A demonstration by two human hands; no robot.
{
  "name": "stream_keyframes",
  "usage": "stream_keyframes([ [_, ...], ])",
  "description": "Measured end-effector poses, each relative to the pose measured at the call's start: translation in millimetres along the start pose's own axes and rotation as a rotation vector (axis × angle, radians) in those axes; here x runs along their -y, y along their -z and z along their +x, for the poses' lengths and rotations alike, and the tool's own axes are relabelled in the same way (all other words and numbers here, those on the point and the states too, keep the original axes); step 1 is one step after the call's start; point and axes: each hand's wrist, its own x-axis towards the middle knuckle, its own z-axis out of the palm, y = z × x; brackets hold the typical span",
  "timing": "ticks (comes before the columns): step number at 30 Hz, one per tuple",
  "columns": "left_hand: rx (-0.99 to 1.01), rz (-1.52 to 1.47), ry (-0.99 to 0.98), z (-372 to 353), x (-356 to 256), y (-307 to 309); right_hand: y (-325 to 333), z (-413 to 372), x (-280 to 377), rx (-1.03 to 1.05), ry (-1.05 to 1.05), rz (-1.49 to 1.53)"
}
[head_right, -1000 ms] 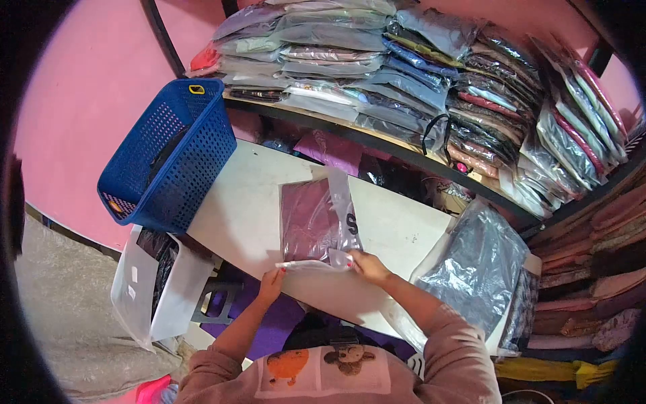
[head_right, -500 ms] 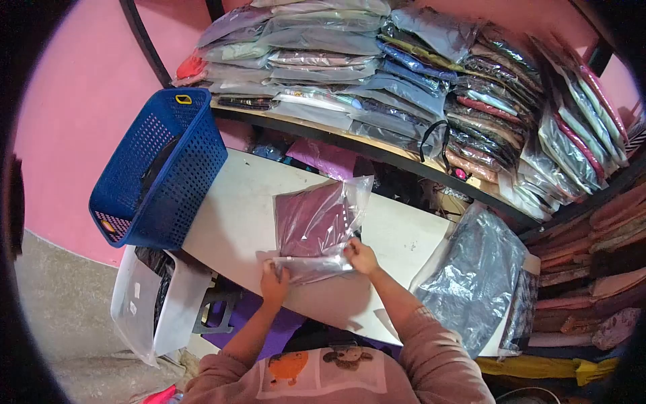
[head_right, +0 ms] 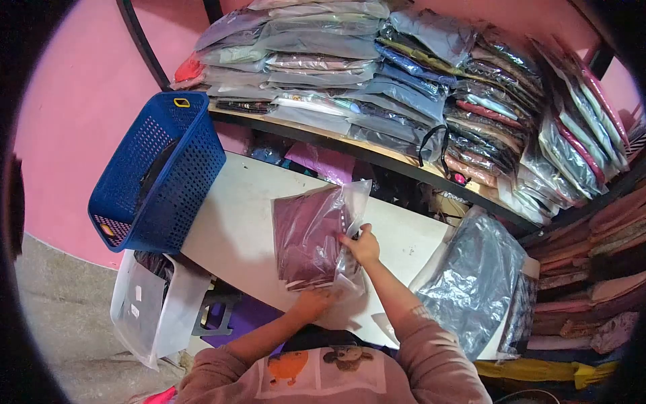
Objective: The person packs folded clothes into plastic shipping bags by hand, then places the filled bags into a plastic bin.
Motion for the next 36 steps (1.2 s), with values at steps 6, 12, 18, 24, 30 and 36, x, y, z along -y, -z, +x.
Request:
stream_keyframes([
  [6, -0.196, 0.081, -0.211, -3.7, 0.5, -17.7, 21.3, 27.2, -20.5, -0.011, -0.009, 0.095],
  [12, -0.040, 0.030, -0.149, 5.4, -8.8, -23.6, 15.8, 4.7, 20.2, 0.316, 0.369, 0.252],
  [18, -0.034, 0.084, -0.192, 12.4, -22.4, -14.4, -34.3, -0.6, 37.4, 0.474, 0.600, -0.184],
  [24, -0.276, 0.041, -0.154, -3.2, -13.6, -48.7, -67.5, 12.0, 14.3, 0.617, 0.634, -0.188],
  [30, -0.208, 0.081, 0.033, -37.8, -10.5, -23.4, -19.3, -7.9, 11.8, 0.816, 0.623, 0.094],
  [36, -0.328, 0.114, -0.029, -25.7, 0.1, -21.0, -7.0, -26.9, 3.7, 0.555, 1.168, -0.228],
])
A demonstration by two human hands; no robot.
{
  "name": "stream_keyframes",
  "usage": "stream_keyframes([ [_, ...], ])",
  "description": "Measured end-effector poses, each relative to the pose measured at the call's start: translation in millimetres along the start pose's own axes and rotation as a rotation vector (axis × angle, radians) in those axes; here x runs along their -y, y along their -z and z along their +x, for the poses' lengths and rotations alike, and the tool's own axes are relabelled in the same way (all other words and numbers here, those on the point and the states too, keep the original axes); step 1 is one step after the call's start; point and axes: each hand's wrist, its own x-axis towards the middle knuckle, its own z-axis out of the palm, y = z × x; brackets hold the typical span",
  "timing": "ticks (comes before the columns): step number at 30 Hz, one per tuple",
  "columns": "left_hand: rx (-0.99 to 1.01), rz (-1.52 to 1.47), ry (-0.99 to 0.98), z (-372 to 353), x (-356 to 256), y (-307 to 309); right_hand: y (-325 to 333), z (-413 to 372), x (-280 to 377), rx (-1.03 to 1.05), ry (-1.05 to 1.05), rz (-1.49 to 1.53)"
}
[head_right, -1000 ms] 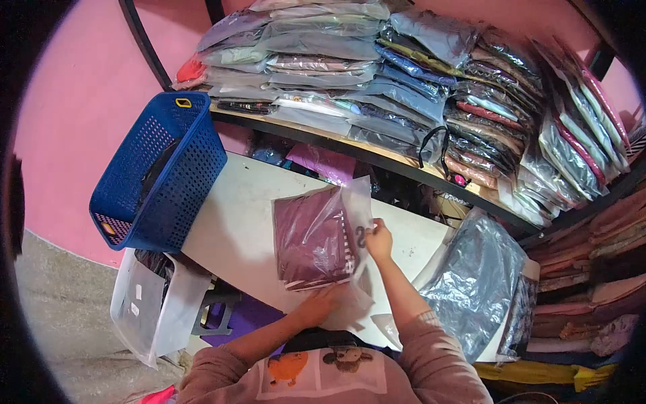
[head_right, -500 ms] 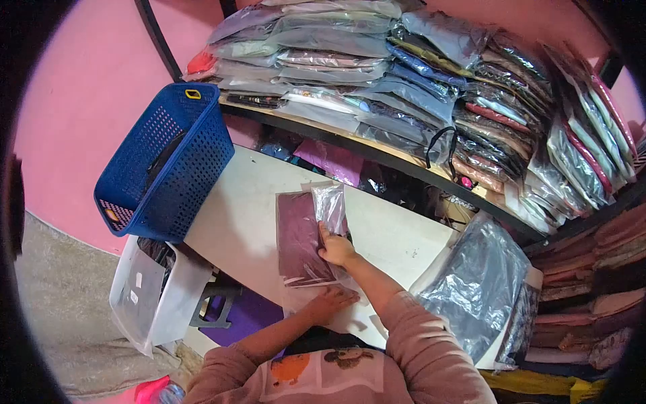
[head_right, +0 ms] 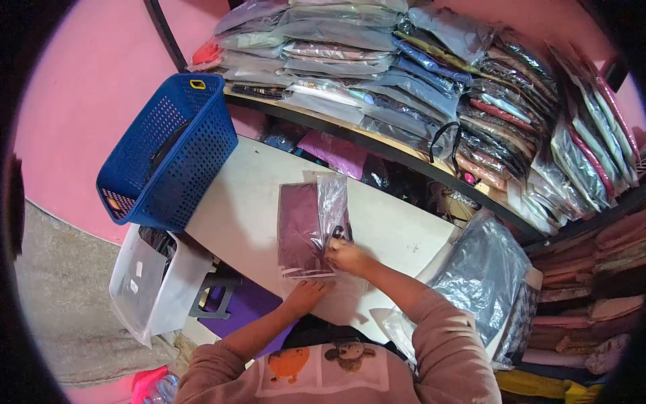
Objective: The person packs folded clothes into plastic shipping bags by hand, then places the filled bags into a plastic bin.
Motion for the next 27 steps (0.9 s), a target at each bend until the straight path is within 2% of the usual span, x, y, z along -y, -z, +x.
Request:
stream_keyframes([
  [1, -0.066, -0.020, -0.023, 5.6, 2.3, 0.4, -8.8, -1.9, -5.7, 0.052, -0.050, 0.060],
  [2, -0.048, -0.089, 0.015, 11.0, 6.6, 1.0, -16.3, -3.5, -11.3, 0.106, -0.102, 0.124],
  [5, -0.004, -0.279, 0.151, 30.6, 25.3, 20.1, -26.3, -4.7, -30.1, 0.207, -0.025, 0.228],
  [8, -0.050, -0.425, 0.288, 51.1, 50.3, 50.6, -19.0, 6.0, -41.3, 0.418, -0.421, 0.526],
  [10, -0.146, -0.509, 0.318, 61.0, 77.1, 37.7, -8.0, 9.5, -42.7, 0.427, -0.556, 0.782],
  [12, -0.101, -0.609, 0.431, 64.4, 100.5, 17.1, 8.3, 9.3, -39.9, 0.426, -0.688, 1.037],
  [13, -0.077, -0.660, 0.487, 66.7, 106.3, 15.5, 14.8, 3.2, -39.1, 0.424, -0.716, 1.249],
  [16, -0.054, -0.705, 0.496, 71.4, 111.9, 16.6, 13.4, -11.4, -39.7, 0.436, -0.700, 1.444],
  [19, 0.191, -0.659, 0.604, 76.7, 100.0, 44.2, -3.5, -15.4, -28.4, 0.126, -0.699, 1.527],
  [22, -0.037, -0.147, 0.145, 78.2, 65.2, 73.3, -30.1, -20.6, -33.0, 0.199, -0.504, 1.228],
  [25, 0.055, 0.111, -0.176, 80.3, 75.4, 52.7, -59.6, -25.5, -45.0, 0.258, -0.314, 0.927],
  [27, 0.192, 0.072, -0.104, 75.8, 78.9, 52.5, -32.3, -29.8, -27.4, 0.243, -0.229, 0.813],
])
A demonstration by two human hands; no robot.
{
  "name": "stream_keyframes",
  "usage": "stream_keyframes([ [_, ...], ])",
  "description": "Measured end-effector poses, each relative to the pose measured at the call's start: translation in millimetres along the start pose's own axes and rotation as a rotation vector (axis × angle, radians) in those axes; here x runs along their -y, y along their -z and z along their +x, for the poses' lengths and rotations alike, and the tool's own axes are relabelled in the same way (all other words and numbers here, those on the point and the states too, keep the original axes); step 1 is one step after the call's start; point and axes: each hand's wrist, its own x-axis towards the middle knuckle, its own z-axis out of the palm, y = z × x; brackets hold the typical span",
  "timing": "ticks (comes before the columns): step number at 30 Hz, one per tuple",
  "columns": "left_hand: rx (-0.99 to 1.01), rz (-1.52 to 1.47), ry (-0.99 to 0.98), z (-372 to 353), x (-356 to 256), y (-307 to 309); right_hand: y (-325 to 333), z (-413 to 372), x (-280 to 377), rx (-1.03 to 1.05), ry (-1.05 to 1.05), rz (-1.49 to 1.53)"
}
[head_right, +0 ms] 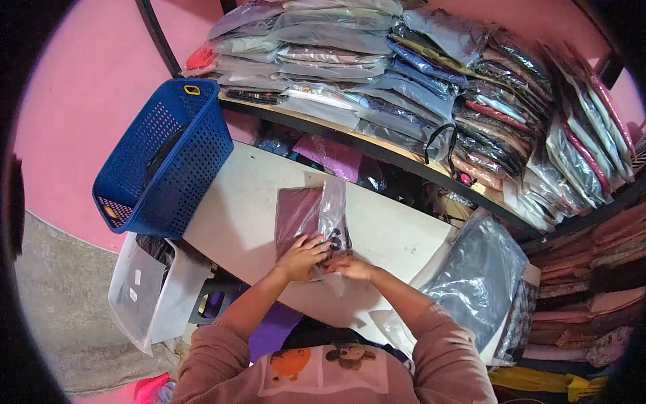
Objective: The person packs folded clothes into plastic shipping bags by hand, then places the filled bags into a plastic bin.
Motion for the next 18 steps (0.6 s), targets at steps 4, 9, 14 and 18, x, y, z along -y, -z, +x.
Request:
stream_keyframes([
  [4, 0.036, -0.118, 0.028, -16.1, 9.3, -8.8, -14.9, -40.6, 27.6, -0.275, 0.011, -0.276],
  [9, 0.015, -0.215, 0.017, -14.1, 16.8, -23.1, -50.7, -63.8, 71.8, -0.425, 0.170, -0.986],
  [14, -0.012, -0.273, 0.029, -12.6, 18.6, -28.6, -56.1, -29.8, 26.5, -0.420, 0.070, -0.757],
  [18, 0.039, -0.409, 0.056, -21.3, 19.3, 3.8, -34.7, -10.0, -14.9, -0.591, -0.180, -0.214],
])
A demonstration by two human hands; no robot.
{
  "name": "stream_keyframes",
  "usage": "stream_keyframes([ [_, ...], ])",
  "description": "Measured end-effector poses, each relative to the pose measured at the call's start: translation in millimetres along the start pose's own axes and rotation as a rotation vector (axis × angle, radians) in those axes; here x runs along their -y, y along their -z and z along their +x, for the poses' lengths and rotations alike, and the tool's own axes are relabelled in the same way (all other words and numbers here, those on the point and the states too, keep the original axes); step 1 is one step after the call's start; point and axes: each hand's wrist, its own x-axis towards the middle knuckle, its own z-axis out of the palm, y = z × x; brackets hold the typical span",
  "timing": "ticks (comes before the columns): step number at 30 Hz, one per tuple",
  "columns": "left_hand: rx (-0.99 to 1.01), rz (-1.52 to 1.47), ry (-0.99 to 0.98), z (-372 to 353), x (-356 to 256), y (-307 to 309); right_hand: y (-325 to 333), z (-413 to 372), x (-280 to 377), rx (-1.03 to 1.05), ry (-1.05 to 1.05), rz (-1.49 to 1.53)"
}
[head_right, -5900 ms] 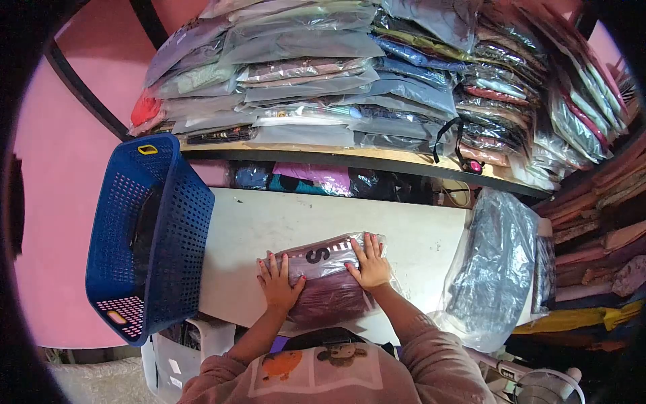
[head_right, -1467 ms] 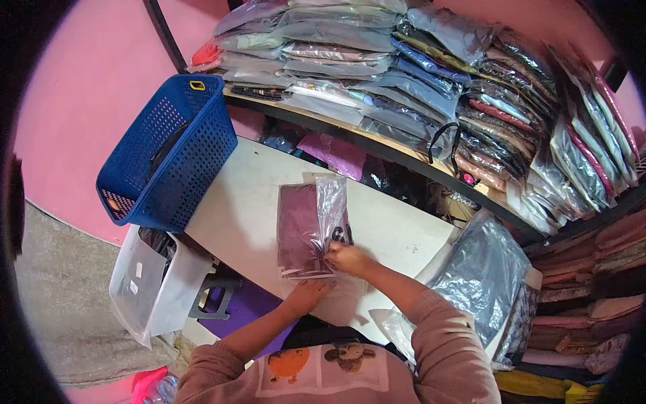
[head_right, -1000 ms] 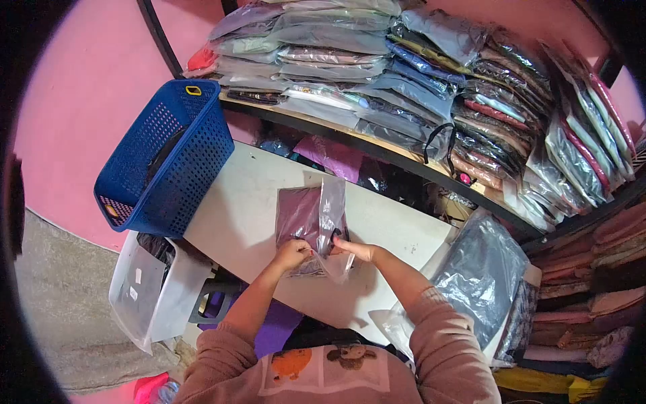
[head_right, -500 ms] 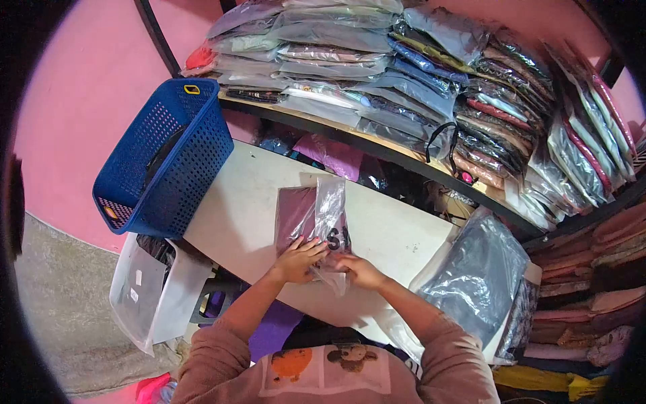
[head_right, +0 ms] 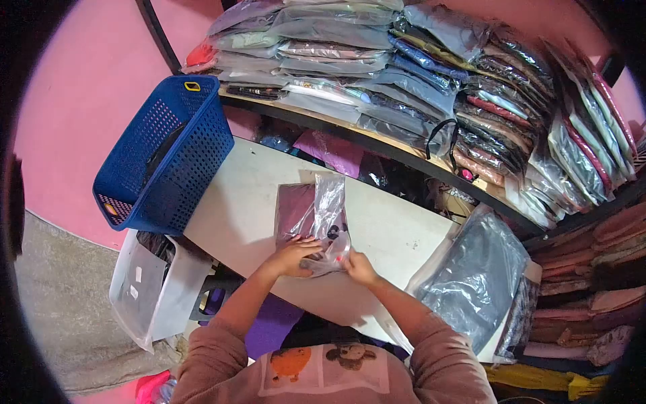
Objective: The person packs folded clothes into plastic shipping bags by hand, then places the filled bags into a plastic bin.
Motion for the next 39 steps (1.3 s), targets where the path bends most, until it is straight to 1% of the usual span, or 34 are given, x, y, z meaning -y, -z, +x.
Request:
stream_keyframes([
  [2, -0.051, -0.097, 0.001, -15.2, 3.1, 11.9, -2.6, 12.4, -12.8, -0.126, 0.008, 0.209],
  [4, -0.082, -0.009, 0.242, -38.4, -7.7, 22.1, -12.9, 25.4, -19.7, -0.236, 0.051, 0.384],
  [5, -0.096, 0.036, 0.360, -49.0, -10.7, 24.1, -10.8, 26.9, -15.3, -0.222, -0.002, 0.307],
  [7, -0.139, -0.016, 0.436, -64.1, 12.6, 4.1, -5.9, 26.4, -5.9, -0.187, -0.108, 0.151],
  [8, -0.163, -0.044, 0.477, -66.2, 20.7, -1.1, -3.2, 28.3, -3.5, -0.121, -0.157, 0.262],
  [10, -0.316, -0.369, 0.469, -64.3, 35.2, -6.3, 4.1, 31.3, -4.0, 0.014, -0.258, 0.481],
  [11, -0.388, -0.533, 0.457, -62.9, 39.5, -7.7, 9.0, 32.9, -7.1, 0.066, -0.271, 0.546],
  [12, -0.550, -0.617, 0.463, -57.7, 39.4, -14.2, 14.6, 34.5, -10.3, 0.116, -0.284, 0.611],
  [13, -0.648, -0.461, 0.440, -56.1, 47.4, -24.9, 16.3, 36.6, -13.8, 0.166, -0.296, 0.675],
  [14, -0.745, -0.305, 0.412, -53.2, 58.0, -40.4, 13.2, 37.1, -17.3, 0.137, -0.288, 0.748],
  [15, -0.838, -0.148, 0.381, -50.2, 65.0, -53.6, 14.7, 36.9, -14.0, 0.079, -0.286, 0.572],
  [17, -0.861, -0.122, 0.427, -45.7, 67.8, -68.5, 18.2, 34.9, 3.0, -0.037, -0.282, 0.220],
  [18, -0.873, -0.107, 0.452, -43.8, 69.2, -73.4, 15.7, 33.7, 14.0, -0.179, -0.340, 0.076],
  [19, -0.865, -0.208, 0.564, -40.8, 64.7, -73.8, 10.4, 32.0, 24.5, -0.318, -0.395, -0.069],
  [21, -0.844, -0.406, 0.788, -33.4, 55.2, -73.6, 8.3, 32.4, 27.8, -0.474, -0.412, -0.185],
  [23, -0.837, -0.392, 0.832, -31.4, 54.8, -74.2, 6.0, 35.4, 18.7, -0.511, -0.350, -0.121],
  [24, -0.831, -0.386, 0.851, -29.8, 54.1, -74.8, 3.4, 37.3, 14.6, -0.456, -0.359, -0.123],
  [26, -0.901, -0.369, 0.833, -29.1, 54.0, -76.9, 4.1, 42.2, 17.5, -0.348, -0.376, -0.129],
  [27, -0.939, -0.359, 0.825, -30.1, 55.5, -76.0, 7.2, 41.8, 18.2, -0.320, -0.373, -0.068],
  [29, -0.929, -0.620, 0.798, -39.5, 45.3, -55.1, 22.3, 33.4, 41.6, -0.260, -0.362, 0.054],
  [30, -0.919, -0.749, 0.779, -45.1, 35.6, -38.3, 40.6, 19.9, 80.1, -0.277, -0.313, 0.102],
  [33, -0.972, -1.239, 0.567, -65.8, -13.3, 16.4, 65.9, 0.4, 92.2, -0.346, -0.024, 0.237],
  [34, -1.024, -1.451, 0.452, -67.6, -47.2, 42.7, 80.9, -4.9, 98.6, -0.269, 0.069, 0.148],
  [36, -0.893, -1.579, 0.482, -75.9, -76.8, 71.8, 105.5, -12.2, 117.7, -0.078, -0.034, 0.483],
  [37, -0.824, -1.641, 0.494, -77.2, -81.9, 76.9, 115.7, -17.0, 126.3, 0.019, -0.084, 0.648],
  [38, -0.845, -1.731, 0.513, -76.5, -78.0, 72.8, 124.1, -22.7, 132.8, 0.090, -0.246, 0.865],
  [39, -0.866, -1.820, 0.531, -75.3, -67.8, 63.2, 129.7, -24.6, 136.7, 0.152, -0.240, 1.066],
])
